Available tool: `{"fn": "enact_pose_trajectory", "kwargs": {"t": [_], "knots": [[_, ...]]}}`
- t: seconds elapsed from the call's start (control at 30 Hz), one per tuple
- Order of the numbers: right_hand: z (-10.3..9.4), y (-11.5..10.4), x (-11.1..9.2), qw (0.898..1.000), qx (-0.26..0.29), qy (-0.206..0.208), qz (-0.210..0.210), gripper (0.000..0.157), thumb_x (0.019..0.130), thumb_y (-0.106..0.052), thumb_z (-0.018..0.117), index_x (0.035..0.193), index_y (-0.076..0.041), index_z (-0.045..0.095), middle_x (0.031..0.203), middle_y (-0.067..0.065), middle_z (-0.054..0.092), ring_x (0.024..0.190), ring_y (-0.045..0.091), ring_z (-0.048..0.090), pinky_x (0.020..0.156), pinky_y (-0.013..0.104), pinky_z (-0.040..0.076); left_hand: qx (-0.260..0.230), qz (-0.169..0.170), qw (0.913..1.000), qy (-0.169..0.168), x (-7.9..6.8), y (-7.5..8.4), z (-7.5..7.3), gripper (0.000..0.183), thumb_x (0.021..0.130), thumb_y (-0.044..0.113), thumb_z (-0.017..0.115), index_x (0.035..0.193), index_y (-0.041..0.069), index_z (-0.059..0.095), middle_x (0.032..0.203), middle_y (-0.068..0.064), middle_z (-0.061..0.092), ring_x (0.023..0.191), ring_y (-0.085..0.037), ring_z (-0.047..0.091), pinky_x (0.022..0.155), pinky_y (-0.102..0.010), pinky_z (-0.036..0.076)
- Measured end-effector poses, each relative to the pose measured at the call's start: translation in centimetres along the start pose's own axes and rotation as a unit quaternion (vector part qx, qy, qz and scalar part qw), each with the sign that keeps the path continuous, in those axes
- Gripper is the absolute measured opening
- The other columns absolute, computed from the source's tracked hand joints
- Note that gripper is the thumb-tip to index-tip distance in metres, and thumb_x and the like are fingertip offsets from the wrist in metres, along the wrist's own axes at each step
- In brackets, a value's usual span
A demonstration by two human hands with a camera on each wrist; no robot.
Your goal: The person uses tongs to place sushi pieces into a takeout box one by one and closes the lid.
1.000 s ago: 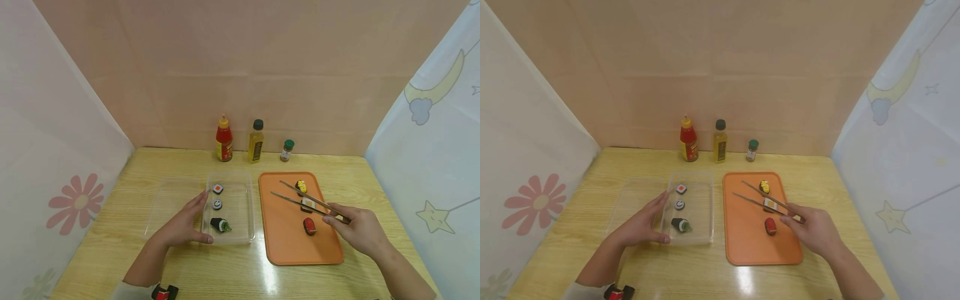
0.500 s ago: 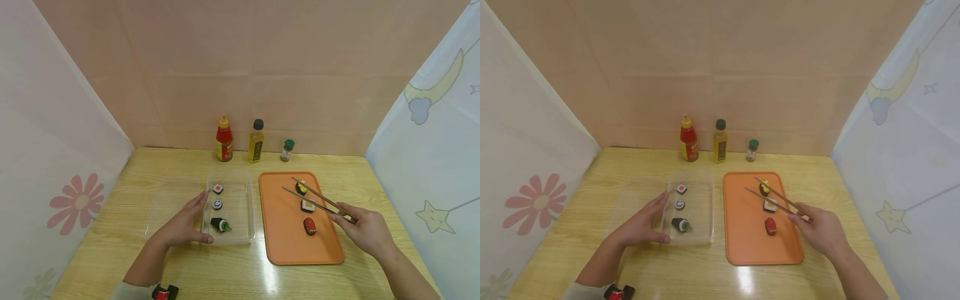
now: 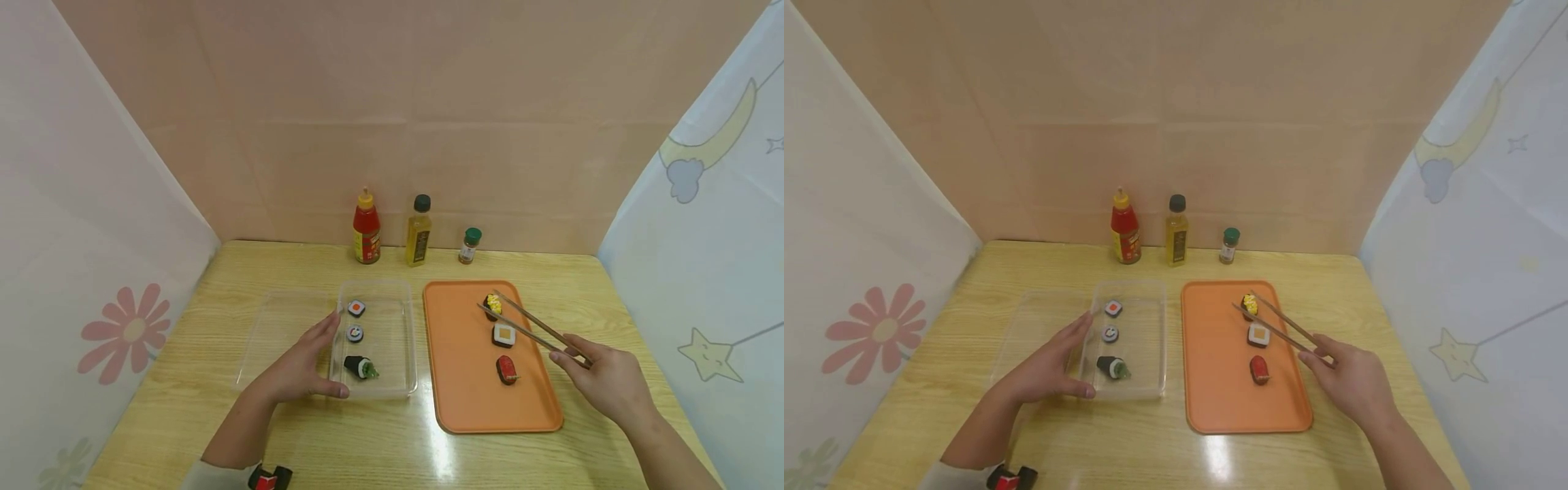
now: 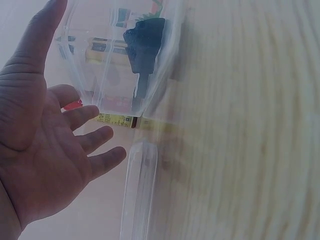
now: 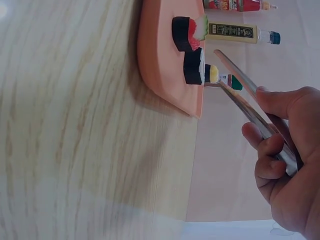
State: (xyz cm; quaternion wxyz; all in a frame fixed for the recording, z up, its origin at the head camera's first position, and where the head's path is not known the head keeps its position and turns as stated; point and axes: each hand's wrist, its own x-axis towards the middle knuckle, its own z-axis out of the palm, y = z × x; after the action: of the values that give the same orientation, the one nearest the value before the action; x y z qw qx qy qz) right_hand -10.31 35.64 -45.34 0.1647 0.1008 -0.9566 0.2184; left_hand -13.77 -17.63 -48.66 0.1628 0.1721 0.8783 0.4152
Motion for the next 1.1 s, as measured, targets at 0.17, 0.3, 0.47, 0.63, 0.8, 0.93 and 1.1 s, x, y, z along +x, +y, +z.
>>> {"fn": "enact_pose_trajectory", "kwargs": {"t": [0.17,0.3,0.47,0.63,0.8,0.93,1.1], "knots": [[0.02,0.14,-0.26,1.000,-0.016,-0.011,0.002,0.035,0.087,-0.023,0.085,0.113,-0.001,0.077,0.084,0.007,0.077,0.056,0.014,0.065,0.045,0.026,0.042,-0.002,0.001,1.0000,-0.001,-0.03,-0.10,0.03,0.136,0.066,0.047,0.098,0.168,0.020,0.012,0.174,0.009,0.003,0.159,-0.032,0.004,0.120,-0.065,0.020],[0.10,0.16,-0.40,1.000,-0.026,-0.014,-0.001,0.035,0.087,-0.024,0.085,0.112,-0.001,0.078,0.082,0.006,0.077,0.055,0.011,0.063,0.044,0.025,0.041,-0.005,0.003,1.0000,-0.001,-0.05,-0.17,0.01,0.137,0.066,0.046,0.098,0.168,0.019,0.012,0.174,0.009,0.003,0.159,-0.032,0.004,0.120,-0.066,0.020],[0.15,0.09,-0.45,0.999,-0.037,-0.013,-0.004,0.033,0.088,-0.025,0.084,0.111,-0.002,0.078,0.081,0.005,0.077,0.051,0.002,0.051,0.043,0.025,0.036,-0.009,0.004,0.9999,0.000,-0.07,-0.11,-0.03,0.137,0.065,0.046,0.098,0.168,0.018,0.012,0.174,0.007,0.003,0.159,-0.032,0.004,0.120,-0.066,0.019],[0.20,0.07,-0.49,0.999,-0.044,-0.009,-0.010,0.031,0.088,-0.023,0.084,0.109,-0.002,0.079,0.082,0.007,0.077,0.050,-0.003,0.043,0.043,0.025,0.034,-0.013,0.004,0.9999,-0.001,-0.10,-0.07,-0.03,0.136,0.066,0.046,0.098,0.168,0.020,0.012,0.174,0.007,0.003,0.159,-0.033,0.003,0.120,-0.066,0.020],[0.27,0.11,-0.44,0.999,-0.047,0.005,-0.024,0.029,0.086,-0.021,0.084,0.107,-0.001,0.079,0.070,0.001,0.073,0.047,-0.003,0.040,0.042,0.026,0.032,-0.011,0.004,0.9999,-0.002,-0.07,-0.08,0.01,0.135,0.067,0.046,0.097,0.168,0.021,0.012,0.174,0.007,0.003,0.159,-0.033,0.003,0.120,-0.066,0.020],[0.29,0.08,-0.40,0.998,-0.050,0.021,-0.040,0.029,0.083,-0.017,0.086,0.106,-0.001,0.080,0.065,0.000,0.071,0.046,-0.004,0.036,0.041,0.025,0.030,-0.007,0.003,1.0000,-0.002,-0.02,-0.07,0.01,0.136,0.067,0.046,0.097,0.168,0.021,0.012,0.174,0.007,0.003,0.159,-0.032,0.004,0.120,-0.066,0.020],[0.35,0.00,-0.23,0.996,-0.047,0.038,-0.060,0.029,0.079,-0.014,0.088,0.103,-0.001,0.080,0.067,0.002,0.073,0.047,-0.005,0.039,0.041,0.025,0.032,-0.004,-0.002,1.0000,-0.003,0.00,0.01,-0.05,0.136,0.066,0.046,0.098,0.168,0.021,0.012,0.174,0.008,0.003,0.159,-0.032,0.004,0.120,-0.065,0.021]]}}
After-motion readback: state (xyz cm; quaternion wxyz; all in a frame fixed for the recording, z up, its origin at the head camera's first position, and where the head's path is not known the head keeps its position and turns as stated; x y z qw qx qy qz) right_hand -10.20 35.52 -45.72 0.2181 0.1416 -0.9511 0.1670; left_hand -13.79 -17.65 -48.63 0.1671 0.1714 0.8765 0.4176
